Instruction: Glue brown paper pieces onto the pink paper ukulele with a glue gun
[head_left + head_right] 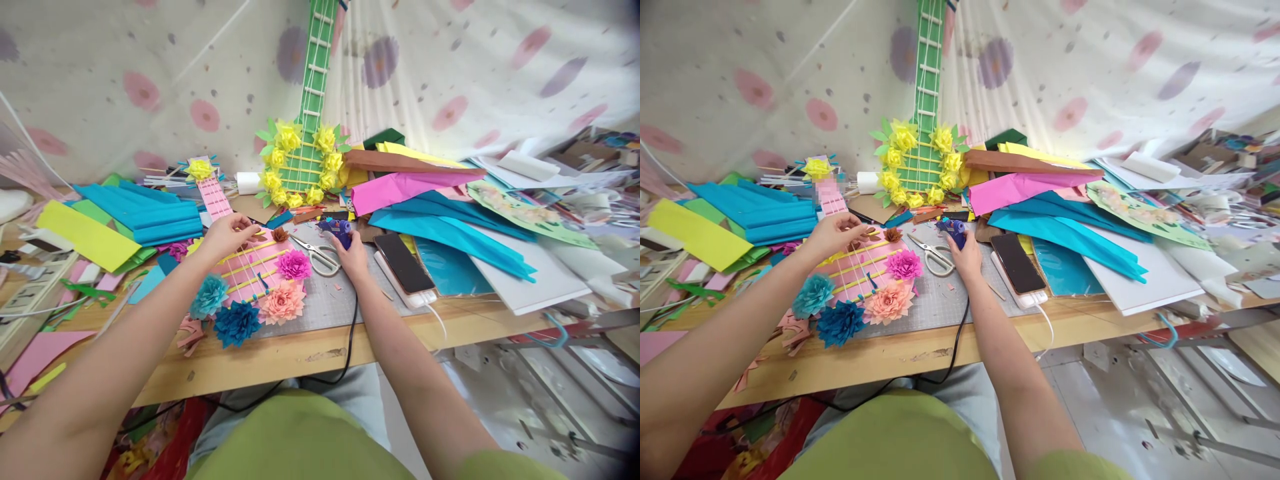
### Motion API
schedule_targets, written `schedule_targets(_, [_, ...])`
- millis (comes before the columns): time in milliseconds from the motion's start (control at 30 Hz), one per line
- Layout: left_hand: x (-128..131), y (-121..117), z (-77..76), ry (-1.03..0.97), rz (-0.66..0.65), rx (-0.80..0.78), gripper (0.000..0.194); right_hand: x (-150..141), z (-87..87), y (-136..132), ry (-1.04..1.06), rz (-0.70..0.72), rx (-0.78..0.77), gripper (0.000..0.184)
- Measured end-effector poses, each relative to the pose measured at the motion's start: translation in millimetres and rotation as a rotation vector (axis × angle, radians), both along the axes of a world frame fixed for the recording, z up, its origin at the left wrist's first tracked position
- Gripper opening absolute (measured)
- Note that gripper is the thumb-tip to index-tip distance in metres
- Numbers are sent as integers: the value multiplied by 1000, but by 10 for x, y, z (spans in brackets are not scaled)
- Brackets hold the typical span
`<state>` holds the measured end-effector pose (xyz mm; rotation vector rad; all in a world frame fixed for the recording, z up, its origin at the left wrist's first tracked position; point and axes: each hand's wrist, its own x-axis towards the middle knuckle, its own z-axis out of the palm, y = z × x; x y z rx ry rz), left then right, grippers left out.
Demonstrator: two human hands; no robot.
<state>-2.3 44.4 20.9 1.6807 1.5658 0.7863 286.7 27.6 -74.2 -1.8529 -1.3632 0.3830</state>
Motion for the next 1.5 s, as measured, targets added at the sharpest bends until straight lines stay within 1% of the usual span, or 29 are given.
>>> schedule_targets(67, [-13,-13,-22,68,15,39,28,-1,2,-2,-4,-5,-2,46])
schedule_targets(167, [-34,-25,-55,147,25,101,25,2,-9,-2,-6,-4,-7,47])
schedule_targets(267, [-34,-47,-70,106,47,132,29,12,-24,11,-3,-6,-20,49])
schedule_targets(400, [-17,-93,-72,25,79,178,52,46,-5,69,16,-27,-91,51])
schedule_targets(467, [-6,-117,-75,-6,96,168,60,73,28,107,3,-16,-153,44])
schedule_targets(533, [6,-135,-90,-46,125,130,63,99,74,137,-16,21,-202,37])
schedule_targets(600, [18,-146,-119,-100,150,92,60,113,136,150,-19,42,-198,35])
schedule_targets(700, [33,-156,-163,-129,173,77,52,83,269,140,32,25,-96,40])
schedule_targets(800, [63,-171,-143,7,194,102,44,-14,439,116,136,65,6,46])
schedule_targets(900, [115,-191,-35,193,208,134,37,-140,585,99,225,141,76,51])
schedule_targets(967, [147,-196,48,262,210,132,38,-212,639,93,258,178,101,52])
schedule_targets(1033, [161,-188,103,282,193,101,40,-265,655,88,269,201,104,51])
schedule_targets(1100, [149,-166,115,281,162,48,40,-302,647,81,265,218,98,49])
schedule_targets(1200, [93,-116,61,284,135,5,40,-346,626,67,269,242,93,48])
schedule_targets(1333, [22,-66,-31,265,137,10,39,-416,621,54,279,276,98,48])
schedule_targets(1400, [10,-66,-42,264,147,24,36,-454,620,52,274,297,94,49])
schedule_targets(1500, [14,-99,-6,263,175,32,29,-505,620,49,276,330,84,49])
